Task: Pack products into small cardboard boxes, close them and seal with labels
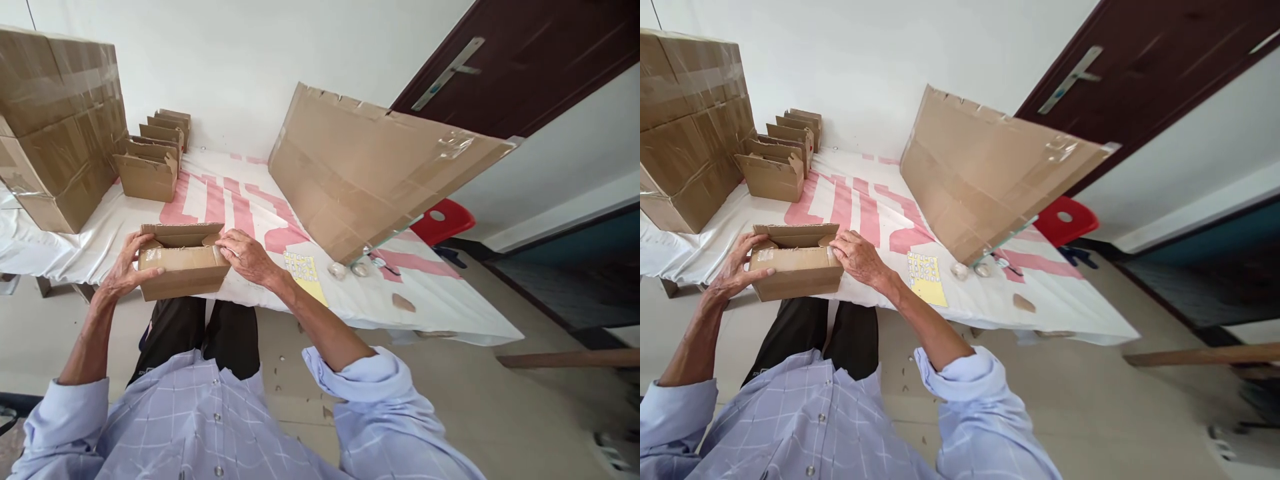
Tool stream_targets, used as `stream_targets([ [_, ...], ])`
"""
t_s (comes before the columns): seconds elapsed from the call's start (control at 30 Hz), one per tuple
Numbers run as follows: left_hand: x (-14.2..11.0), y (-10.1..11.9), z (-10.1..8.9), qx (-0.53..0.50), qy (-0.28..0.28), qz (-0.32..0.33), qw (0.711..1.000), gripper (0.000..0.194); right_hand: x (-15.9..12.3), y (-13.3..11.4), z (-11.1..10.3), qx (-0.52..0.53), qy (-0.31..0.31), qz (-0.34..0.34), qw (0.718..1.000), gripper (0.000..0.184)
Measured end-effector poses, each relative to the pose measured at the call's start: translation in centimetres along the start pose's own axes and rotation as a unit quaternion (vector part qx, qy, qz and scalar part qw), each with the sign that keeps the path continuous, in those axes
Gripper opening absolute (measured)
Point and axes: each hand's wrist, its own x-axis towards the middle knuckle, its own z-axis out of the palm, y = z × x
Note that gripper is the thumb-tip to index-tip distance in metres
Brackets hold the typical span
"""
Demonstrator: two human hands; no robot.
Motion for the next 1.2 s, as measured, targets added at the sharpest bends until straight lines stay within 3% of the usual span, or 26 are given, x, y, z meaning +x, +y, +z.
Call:
stream_targets([
  [0.47, -0.1, -0.1, 0.2, -0.012, -0.007, -0.001, 1.000, 0.095, 0.3, -0.5, 0.3, -0.042, 0.012, 0.003, 0.999, 0.027],
  [0.9, -0.1, 0.1, 0.3, -0.001, 0.001, -0.009, 1.000, 0.094, 1.5, -0.2, 0.4, -0.018, 0.013, 0.001, 1.000, 0.021],
  [1.2, -0.1, -0.1, 0.2, 0.006, -0.004, -0.003, 1.000, 0.092, 2.1, 0.7, 1.3, -0.047, 0.006, -0.031, 0.998, 0.023],
])
